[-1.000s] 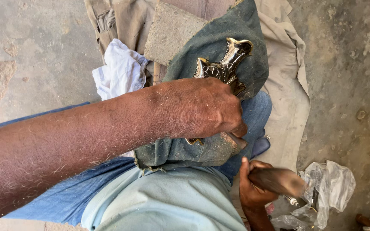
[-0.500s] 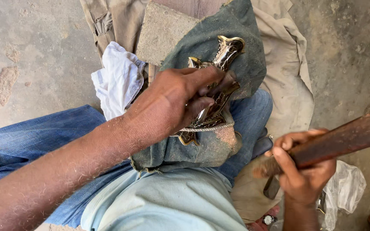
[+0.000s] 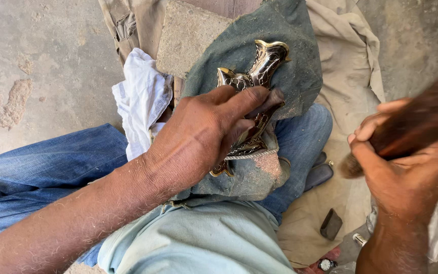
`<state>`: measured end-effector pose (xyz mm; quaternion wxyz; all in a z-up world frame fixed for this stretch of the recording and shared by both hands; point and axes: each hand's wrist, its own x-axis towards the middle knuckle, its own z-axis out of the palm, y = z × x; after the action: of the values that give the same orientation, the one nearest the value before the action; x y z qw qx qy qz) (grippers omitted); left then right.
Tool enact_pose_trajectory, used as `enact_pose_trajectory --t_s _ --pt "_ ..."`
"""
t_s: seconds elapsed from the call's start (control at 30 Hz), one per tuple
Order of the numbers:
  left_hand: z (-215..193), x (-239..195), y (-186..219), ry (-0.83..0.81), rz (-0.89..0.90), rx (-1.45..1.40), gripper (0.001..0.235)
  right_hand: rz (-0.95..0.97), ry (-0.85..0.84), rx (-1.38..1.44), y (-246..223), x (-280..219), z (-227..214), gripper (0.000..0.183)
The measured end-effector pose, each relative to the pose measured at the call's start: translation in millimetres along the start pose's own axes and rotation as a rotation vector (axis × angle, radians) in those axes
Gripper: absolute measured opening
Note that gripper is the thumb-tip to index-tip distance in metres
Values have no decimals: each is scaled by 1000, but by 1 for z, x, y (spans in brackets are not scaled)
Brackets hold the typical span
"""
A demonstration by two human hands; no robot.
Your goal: The person uses a chisel and hammer to engrave a decorative pattern onto a silver-colored metal object shaped like a lotus flower. They repeatedly strike the chisel to create a textured design on the surface.
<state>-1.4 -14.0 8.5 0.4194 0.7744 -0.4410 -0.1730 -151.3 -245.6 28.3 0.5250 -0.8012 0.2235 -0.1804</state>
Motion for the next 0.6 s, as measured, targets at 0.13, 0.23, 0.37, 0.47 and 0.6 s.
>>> enact_pose_trajectory --t_s 0.13,0.23,0.37,0.47,0.6 --pt "-3 11 3 -100 46 37 40 -72 -71 -498 11 -8 -4 41" --pt "-1 22 0 -307 -1 33 38 60 88 -177 46 -34 3 37" --pt "-10 34 2 -290 269 90 40 0 151 -208 96 -81 14 21" --pt "-10 38 4 -377 329 180 38 -35 175 -254 112 -96 24 25" --pt "-11 41 7 -467 296 225 41 -10 261 66 107 -97 38 23"
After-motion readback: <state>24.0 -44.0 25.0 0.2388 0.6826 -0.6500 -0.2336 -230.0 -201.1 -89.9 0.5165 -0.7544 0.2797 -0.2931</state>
